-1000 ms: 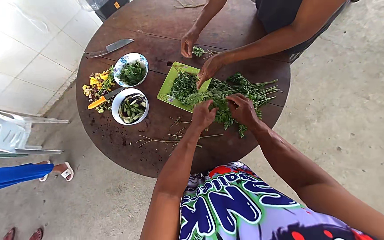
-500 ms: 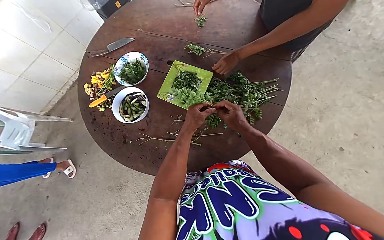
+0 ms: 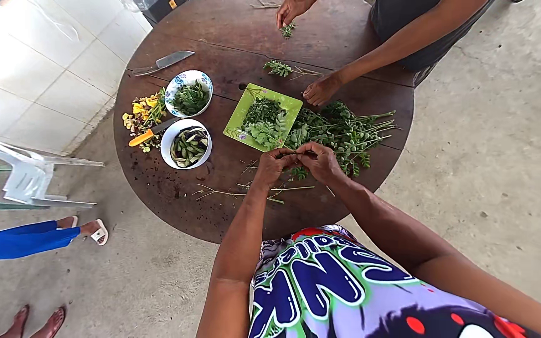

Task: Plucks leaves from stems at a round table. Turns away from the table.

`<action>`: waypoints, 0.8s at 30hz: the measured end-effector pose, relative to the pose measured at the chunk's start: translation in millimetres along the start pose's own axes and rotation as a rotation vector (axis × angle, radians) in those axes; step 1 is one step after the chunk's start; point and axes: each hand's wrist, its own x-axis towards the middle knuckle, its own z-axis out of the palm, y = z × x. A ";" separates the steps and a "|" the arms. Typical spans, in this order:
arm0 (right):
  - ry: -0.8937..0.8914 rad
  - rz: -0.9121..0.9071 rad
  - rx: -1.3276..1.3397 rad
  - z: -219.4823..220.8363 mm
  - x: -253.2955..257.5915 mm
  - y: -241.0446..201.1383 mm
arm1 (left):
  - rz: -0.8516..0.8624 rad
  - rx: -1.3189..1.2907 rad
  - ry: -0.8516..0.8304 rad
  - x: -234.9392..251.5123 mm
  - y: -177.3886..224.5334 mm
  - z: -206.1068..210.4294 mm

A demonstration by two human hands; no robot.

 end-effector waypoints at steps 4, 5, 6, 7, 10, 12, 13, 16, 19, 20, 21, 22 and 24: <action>0.008 0.042 0.012 -3.9 0.0 -4.8 | -0.009 -0.075 0.013 -1.7 -2.9 0.4; 0.012 0.044 0.014 -4.6 0.3 -4.7 | -0.004 -0.089 0.016 -1.9 -2.9 0.7; 0.021 0.046 0.015 -5.2 0.5 -4.6 | -0.001 -0.096 0.023 -2.4 -2.4 0.8; 0.032 0.045 0.017 -6.0 1.0 -4.2 | 0.000 -0.100 0.029 -2.8 -1.4 0.2; 0.033 0.043 0.015 -10.4 2.6 -5.9 | -0.009 -0.101 0.034 -3.9 4.0 -3.5; 0.032 0.049 0.003 -12.3 2.7 -8.5 | -0.017 -0.071 0.034 -4.6 6.6 -5.3; 0.032 0.054 0.002 -13.2 2.9 -9.5 | -0.018 -0.058 0.036 -4.2 6.7 -6.3; 0.036 0.056 -0.001 -15.8 4.1 -11.2 | -0.018 -0.033 0.044 -3.3 6.5 -9.6; 0.028 0.046 -0.025 -18.5 4.5 -11.0 | -0.023 -0.023 0.039 -3.9 7.9 -11.1; 0.026 0.034 -0.031 -19.4 4.3 -10.1 | -0.025 -0.013 0.030 -4.1 8.2 -11.5; 0.026 0.024 -0.030 -19.8 4.6 -9.0 | -0.027 -0.011 0.026 -3.8 8.3 -12.1; 0.028 0.016 -0.026 -20.1 4.8 -7.8 | -0.029 -0.011 0.023 -3.4 8.2 -12.6; 0.026 0.018 -0.023 -20.6 5.2 -6.8 | -0.034 -0.021 0.019 -1.9 6.9 -14.0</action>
